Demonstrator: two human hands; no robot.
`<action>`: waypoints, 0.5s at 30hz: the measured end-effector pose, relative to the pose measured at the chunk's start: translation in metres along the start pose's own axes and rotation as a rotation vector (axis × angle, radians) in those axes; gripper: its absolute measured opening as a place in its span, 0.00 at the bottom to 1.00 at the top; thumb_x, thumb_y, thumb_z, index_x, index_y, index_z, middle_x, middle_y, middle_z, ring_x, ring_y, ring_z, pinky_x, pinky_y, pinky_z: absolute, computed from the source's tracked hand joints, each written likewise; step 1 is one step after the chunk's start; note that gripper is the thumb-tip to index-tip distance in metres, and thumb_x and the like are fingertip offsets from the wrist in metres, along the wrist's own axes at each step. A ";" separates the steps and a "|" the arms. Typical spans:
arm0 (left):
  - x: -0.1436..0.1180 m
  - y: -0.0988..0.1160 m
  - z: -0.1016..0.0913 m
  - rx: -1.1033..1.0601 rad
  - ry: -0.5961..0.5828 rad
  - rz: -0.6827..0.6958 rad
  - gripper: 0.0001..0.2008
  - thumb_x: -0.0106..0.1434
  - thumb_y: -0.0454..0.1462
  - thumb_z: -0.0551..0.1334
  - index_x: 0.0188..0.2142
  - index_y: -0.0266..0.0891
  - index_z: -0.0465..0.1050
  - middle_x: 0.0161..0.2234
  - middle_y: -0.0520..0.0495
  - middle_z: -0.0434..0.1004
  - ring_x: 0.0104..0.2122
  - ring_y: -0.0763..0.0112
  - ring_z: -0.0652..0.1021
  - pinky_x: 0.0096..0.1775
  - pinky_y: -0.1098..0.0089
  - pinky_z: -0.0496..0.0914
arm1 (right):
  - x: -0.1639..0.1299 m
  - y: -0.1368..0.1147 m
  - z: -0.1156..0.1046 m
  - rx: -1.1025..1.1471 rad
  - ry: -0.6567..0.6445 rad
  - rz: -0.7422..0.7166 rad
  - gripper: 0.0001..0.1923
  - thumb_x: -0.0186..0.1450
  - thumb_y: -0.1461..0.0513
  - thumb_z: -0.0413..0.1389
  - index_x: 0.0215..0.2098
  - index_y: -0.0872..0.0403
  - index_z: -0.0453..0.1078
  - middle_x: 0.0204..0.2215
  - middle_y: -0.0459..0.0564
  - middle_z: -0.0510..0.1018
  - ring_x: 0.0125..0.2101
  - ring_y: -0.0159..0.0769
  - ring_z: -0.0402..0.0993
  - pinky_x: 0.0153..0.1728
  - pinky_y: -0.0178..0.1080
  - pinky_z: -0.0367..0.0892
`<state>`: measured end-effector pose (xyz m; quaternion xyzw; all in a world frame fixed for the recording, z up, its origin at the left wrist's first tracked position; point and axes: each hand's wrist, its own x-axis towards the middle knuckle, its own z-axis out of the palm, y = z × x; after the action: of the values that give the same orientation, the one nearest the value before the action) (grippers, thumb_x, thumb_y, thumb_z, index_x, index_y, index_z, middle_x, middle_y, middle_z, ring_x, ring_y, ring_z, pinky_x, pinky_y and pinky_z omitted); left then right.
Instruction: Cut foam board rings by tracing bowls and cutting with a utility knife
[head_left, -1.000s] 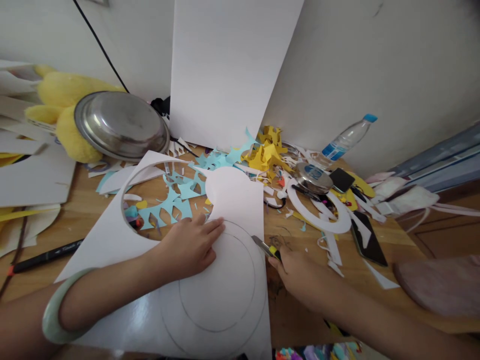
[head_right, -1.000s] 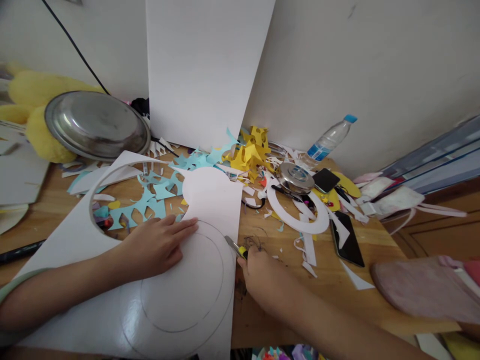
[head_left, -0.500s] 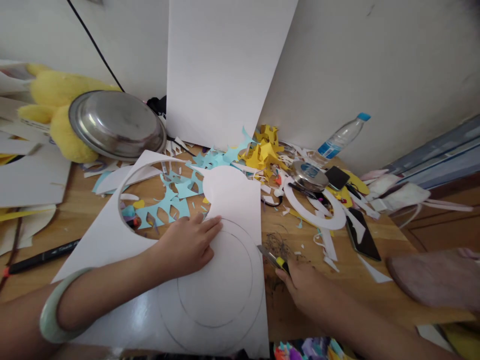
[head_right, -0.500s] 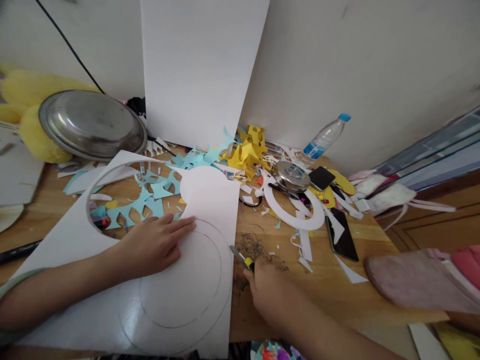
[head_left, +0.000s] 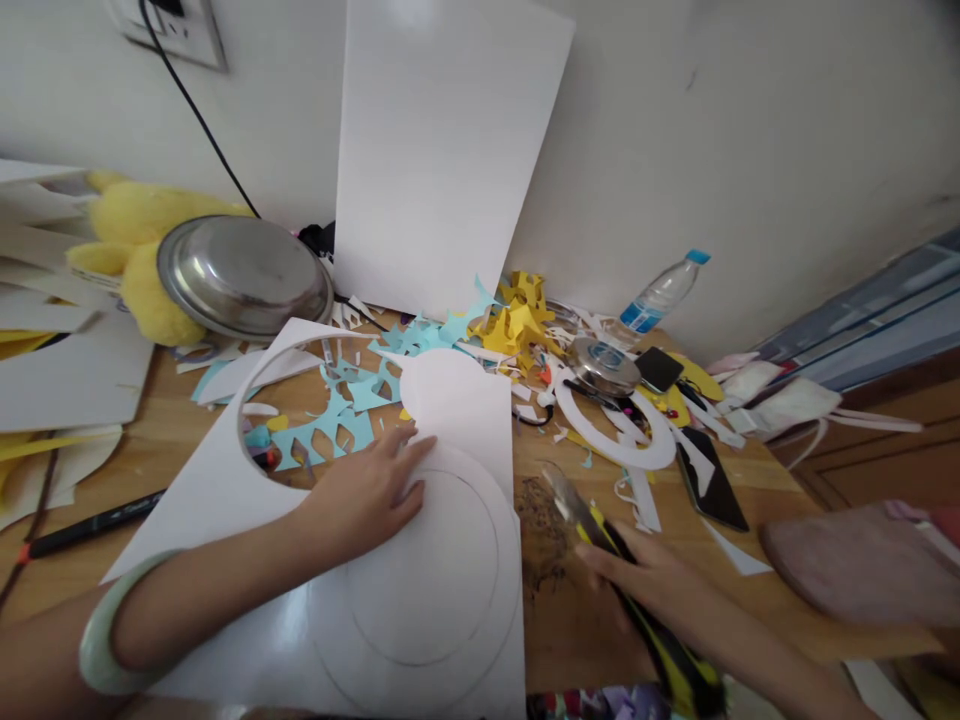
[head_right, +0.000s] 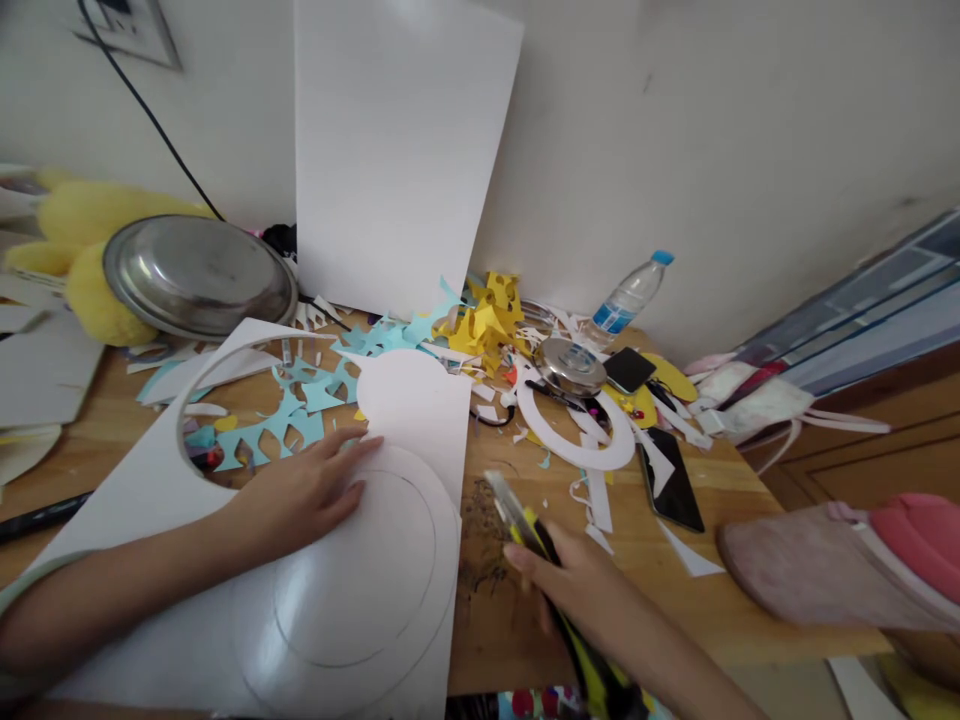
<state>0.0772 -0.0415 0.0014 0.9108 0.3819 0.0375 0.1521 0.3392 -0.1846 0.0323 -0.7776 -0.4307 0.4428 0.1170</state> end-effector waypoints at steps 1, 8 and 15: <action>0.001 -0.001 -0.002 -0.086 -0.002 -0.059 0.24 0.62 0.40 0.50 0.58 0.40 0.56 0.57 0.42 0.60 0.47 0.59 0.72 0.44 0.60 0.69 | 0.008 -0.006 0.000 0.067 -0.016 0.002 0.19 0.58 0.46 0.49 0.33 0.53 0.62 0.14 0.42 0.70 0.16 0.32 0.68 0.20 0.33 0.62; 0.010 -0.007 -0.013 -0.455 -0.096 -0.211 0.22 0.61 0.45 0.50 0.52 0.42 0.65 0.39 0.47 0.74 0.34 0.63 0.74 0.36 0.66 0.67 | 0.057 -0.044 0.021 0.421 -0.049 -0.076 0.16 0.55 0.51 0.56 0.32 0.53 0.59 0.15 0.39 0.69 0.17 0.29 0.66 0.20 0.32 0.61; 0.012 -0.021 -0.024 -0.668 0.013 -0.166 0.20 0.59 0.45 0.53 0.47 0.41 0.69 0.40 0.48 0.73 0.39 0.62 0.72 0.41 0.66 0.65 | 0.054 -0.044 0.016 0.400 -0.075 -0.151 0.13 0.58 0.52 0.53 0.30 0.53 0.61 0.17 0.40 0.70 0.19 0.31 0.66 0.22 0.34 0.62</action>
<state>0.0668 -0.0135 0.0173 0.7762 0.4224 0.1538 0.4422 0.3141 -0.1193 0.0156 -0.6874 -0.3953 0.5382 0.2855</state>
